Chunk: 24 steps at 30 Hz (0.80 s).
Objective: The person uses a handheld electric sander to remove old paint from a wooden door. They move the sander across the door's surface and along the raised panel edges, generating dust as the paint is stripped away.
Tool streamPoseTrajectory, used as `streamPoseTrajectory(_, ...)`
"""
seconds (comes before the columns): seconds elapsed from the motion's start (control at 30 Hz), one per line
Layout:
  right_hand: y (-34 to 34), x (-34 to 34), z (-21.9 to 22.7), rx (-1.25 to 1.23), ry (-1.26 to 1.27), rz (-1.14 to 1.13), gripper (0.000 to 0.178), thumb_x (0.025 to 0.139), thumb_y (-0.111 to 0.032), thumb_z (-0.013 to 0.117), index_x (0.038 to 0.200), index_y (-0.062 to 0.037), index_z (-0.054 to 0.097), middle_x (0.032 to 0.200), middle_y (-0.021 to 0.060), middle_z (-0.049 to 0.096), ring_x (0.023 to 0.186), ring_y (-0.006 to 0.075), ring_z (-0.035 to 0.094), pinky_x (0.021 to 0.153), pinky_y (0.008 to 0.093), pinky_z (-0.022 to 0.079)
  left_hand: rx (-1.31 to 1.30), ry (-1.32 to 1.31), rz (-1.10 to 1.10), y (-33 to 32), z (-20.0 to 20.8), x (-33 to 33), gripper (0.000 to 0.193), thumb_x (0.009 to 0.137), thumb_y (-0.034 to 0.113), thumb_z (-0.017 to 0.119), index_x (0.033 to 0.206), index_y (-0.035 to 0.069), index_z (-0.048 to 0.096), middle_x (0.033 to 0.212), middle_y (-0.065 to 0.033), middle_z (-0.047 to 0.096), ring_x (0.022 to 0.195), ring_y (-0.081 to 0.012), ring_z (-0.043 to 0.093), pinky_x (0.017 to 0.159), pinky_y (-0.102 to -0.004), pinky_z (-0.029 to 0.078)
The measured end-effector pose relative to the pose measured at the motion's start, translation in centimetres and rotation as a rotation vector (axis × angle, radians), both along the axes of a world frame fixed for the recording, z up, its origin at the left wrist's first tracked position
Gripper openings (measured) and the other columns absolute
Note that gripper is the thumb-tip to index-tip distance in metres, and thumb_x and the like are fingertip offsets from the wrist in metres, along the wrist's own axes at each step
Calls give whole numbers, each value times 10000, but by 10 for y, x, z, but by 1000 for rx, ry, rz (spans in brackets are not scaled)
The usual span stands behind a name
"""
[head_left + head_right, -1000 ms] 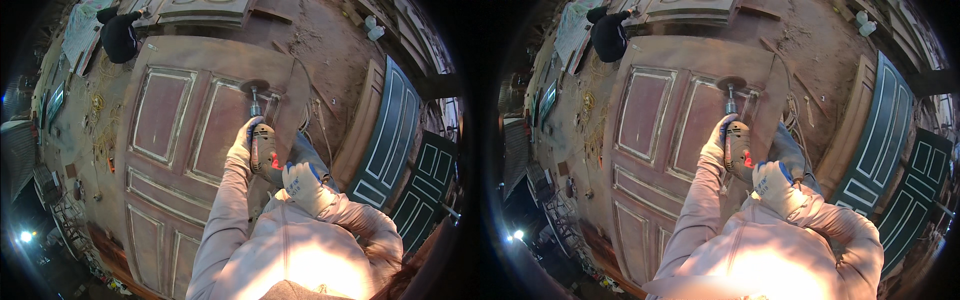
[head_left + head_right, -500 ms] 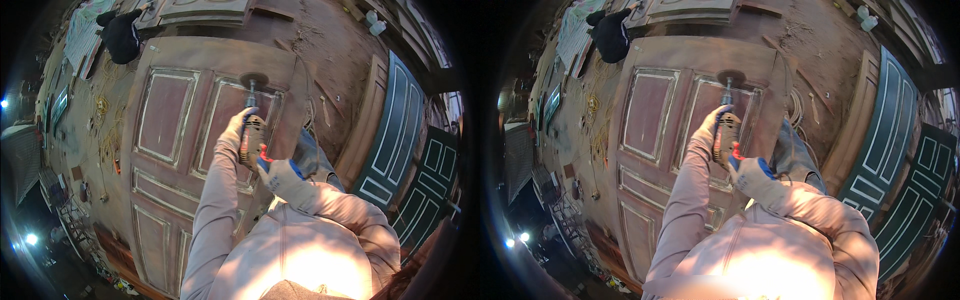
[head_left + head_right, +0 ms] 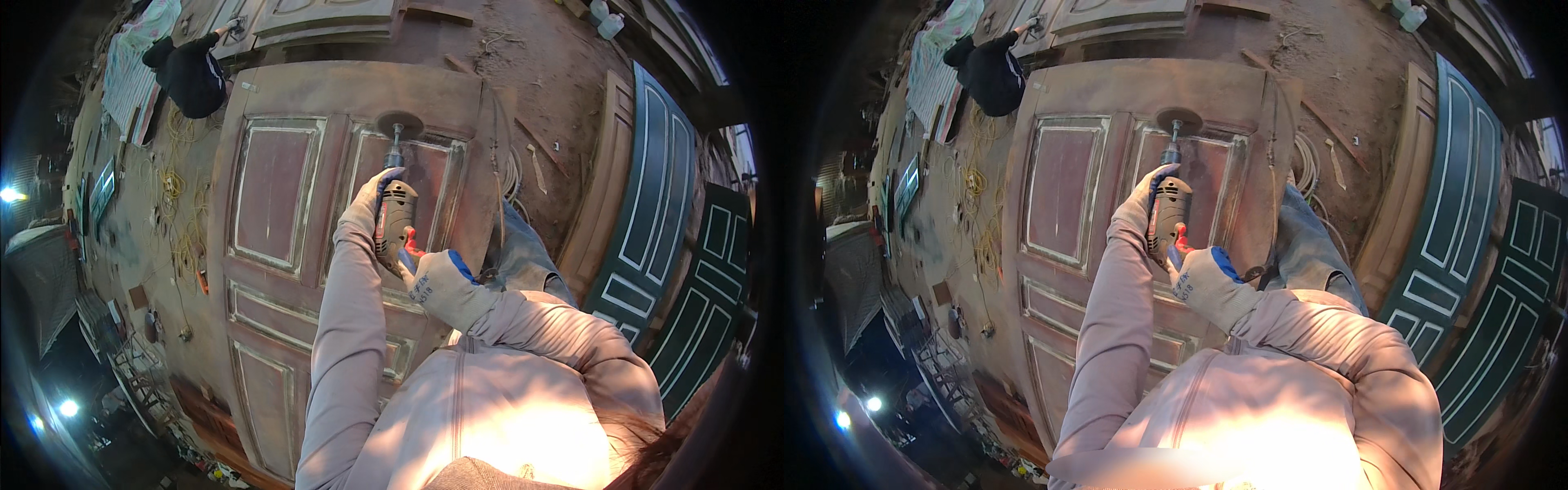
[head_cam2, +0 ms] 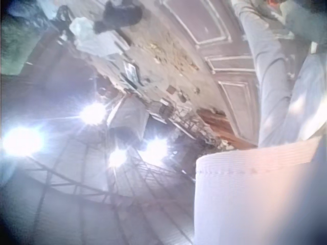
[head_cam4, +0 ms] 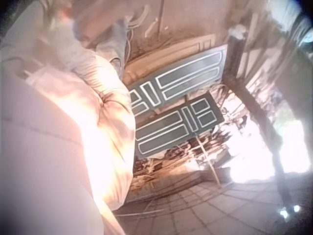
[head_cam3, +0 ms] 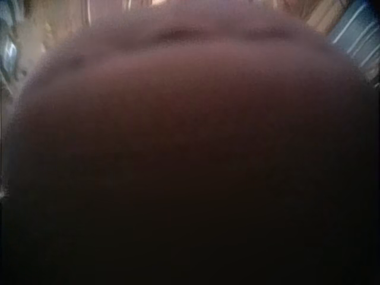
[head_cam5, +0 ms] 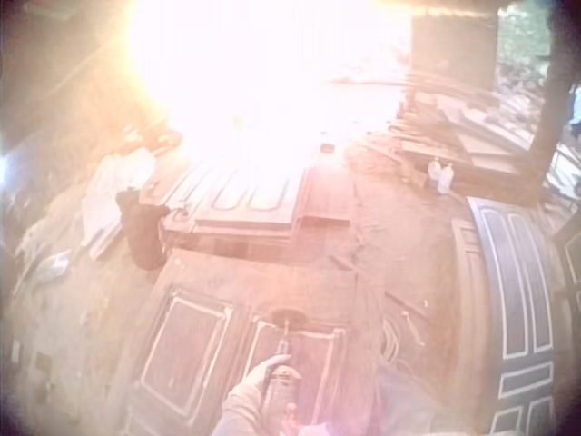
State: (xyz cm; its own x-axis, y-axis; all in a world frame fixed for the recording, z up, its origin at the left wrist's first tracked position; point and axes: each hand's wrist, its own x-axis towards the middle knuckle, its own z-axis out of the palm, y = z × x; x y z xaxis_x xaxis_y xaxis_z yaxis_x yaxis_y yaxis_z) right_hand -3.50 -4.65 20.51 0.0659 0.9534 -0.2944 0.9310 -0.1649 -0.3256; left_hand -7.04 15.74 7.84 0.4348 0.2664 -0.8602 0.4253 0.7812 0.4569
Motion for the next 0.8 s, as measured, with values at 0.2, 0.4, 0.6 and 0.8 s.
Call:
streamPoseTrajectory(0.2,13,-3,-7,-45,70,-31,308,947,-335,476,933,-78,643,535,34,538,499,235,581,442,407,368,-160,33,78,10,17,-3,306,762,430,740,761,145,631,643,-43,634,476,-198,555,465,-358,478)
streamPoseTrajectory(0.4,2,-3,-5,-69,9,-22,284,920,-325,538,884,-83,683,564,41,553,470,225,580,407,378,389,-38,83,37,-2,12,-2,282,798,409,714,845,132,681,652,-28,627,510,-162,542,526,-338,479)
streamPoseTrajectory(0.6,14,-5,-14,82,-88,133,242,936,-285,511,980,-96,656,574,12,545,463,209,567,401,386,357,-167,102,114,18,16,-10,289,789,411,718,853,134,667,680,-57,663,518,-201,600,511,-351,503)
streamPoseTrajectory(0.8,-27,14,5,-21,-201,210,237,913,-255,542,1087,-144,659,652,18,526,563,190,563,453,351,359,-176,53,57,-28,2,14,340,768,467,718,739,135,651,643,-51,649,462,-209,552,460,-367,475)
